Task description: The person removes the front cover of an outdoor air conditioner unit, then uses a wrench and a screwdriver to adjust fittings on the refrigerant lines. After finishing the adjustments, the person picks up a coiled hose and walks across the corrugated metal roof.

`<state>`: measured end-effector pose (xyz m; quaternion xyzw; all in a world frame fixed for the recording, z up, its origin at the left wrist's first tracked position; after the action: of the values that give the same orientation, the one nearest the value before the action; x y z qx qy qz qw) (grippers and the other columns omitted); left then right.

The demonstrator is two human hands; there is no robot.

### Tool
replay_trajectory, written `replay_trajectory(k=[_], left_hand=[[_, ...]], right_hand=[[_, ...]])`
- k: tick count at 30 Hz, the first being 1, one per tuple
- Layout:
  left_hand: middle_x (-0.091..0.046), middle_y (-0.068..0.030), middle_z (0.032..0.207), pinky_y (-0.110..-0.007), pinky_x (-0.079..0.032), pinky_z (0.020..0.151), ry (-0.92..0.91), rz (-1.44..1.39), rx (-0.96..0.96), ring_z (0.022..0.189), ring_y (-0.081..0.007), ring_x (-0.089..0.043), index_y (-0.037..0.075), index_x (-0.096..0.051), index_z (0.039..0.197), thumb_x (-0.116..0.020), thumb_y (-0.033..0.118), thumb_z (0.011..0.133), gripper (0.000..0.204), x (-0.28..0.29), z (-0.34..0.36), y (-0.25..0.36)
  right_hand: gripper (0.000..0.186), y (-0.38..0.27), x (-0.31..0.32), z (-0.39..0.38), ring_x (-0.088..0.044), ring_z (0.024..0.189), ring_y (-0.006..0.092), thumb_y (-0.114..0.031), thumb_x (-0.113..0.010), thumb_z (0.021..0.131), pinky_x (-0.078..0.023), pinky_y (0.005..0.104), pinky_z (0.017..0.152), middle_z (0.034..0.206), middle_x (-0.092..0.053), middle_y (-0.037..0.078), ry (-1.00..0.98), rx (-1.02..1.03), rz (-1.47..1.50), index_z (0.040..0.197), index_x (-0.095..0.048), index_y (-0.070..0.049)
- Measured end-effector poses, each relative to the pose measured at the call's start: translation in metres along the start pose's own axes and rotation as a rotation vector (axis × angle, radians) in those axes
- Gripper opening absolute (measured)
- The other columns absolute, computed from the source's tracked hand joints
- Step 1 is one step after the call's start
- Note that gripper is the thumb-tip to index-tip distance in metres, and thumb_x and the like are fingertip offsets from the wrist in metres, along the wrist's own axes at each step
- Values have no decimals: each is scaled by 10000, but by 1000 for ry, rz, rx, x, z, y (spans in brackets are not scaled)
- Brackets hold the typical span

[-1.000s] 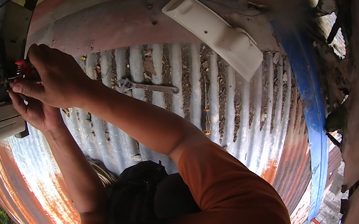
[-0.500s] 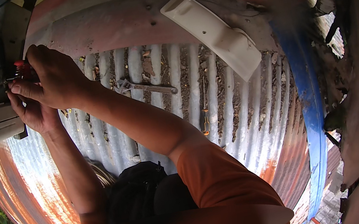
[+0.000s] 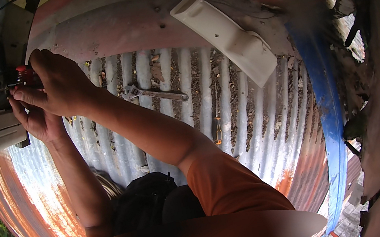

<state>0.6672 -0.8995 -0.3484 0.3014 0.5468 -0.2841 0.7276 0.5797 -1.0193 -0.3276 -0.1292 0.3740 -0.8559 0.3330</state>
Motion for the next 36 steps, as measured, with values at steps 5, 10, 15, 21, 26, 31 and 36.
replay_trajectory(k=[5,10,15,21,26,31,36], left_hand=[[-791,-41,1266,-429,-485,1198,2,64,-22,1253,-189,-694,61,-782,1249,-716,214,1094,228,-3,0,-2],[-798,-58,1279,-398,-475,1227,-57,81,20,1256,-159,-709,31,-773,1260,-734,184,1083,236,-7,-1,-9],[-799,-61,1281,-393,-485,1220,-65,24,28,1249,-159,-714,29,-775,1263,-742,173,1077,237,-7,1,-8],[-804,-68,1279,-374,-499,1208,-42,-7,25,1236,-160,-723,26,-788,1242,-746,165,1073,223,-4,1,-5],[-794,-69,1259,-423,-487,1207,-15,17,-8,1251,-202,-702,50,-779,1244,-720,202,1090,225,-1,1,-2],[-776,-59,1290,-440,-475,1215,-45,38,4,1277,-202,-687,73,-767,1274,-706,221,1100,236,0,1,-2],[-776,-56,1291,-432,-477,1214,-33,38,2,1273,-199,-686,72,-770,1266,-700,221,1104,231,0,0,-3]], right_hand=[[607,1,-2,-1,-687,719,290,-582,-826,957,-546,404,641,835,-630,124,12,2,-1,940,-581,-27],[599,0,-1,-2,-667,704,291,-576,-824,963,-538,410,635,837,-615,126,35,19,-28,935,-581,-30],[604,1,-2,-1,-672,706,287,-584,-818,964,-540,411,635,840,-615,124,27,20,-43,941,-584,-28],[620,2,-3,-1,-708,737,288,-600,-806,966,-560,405,650,846,-632,123,25,34,-54,949,-579,-24],[624,3,-4,-1,-708,738,288,-607,-799,969,-565,405,658,842,-634,117,29,33,-42,951,-575,-25],[626,2,-3,-1,-699,729,289,-611,-799,967,-562,405,653,841,-635,114,27,16,-49,951,-575,-26],[622,0,0,0,-693,720,289,-601,-802,970,-560,395,646,825,-630,114,12,35,-42,976,-590,-16]])
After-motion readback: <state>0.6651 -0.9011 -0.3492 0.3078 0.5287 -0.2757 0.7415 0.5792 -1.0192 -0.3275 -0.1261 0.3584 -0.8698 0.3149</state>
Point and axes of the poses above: each hand's wrist, its own z-axis towards the middle knuckle, its own x-axis out of the back of the hand, y = z × x, the point moved 3 cm from there along z, towards the middle knuckle
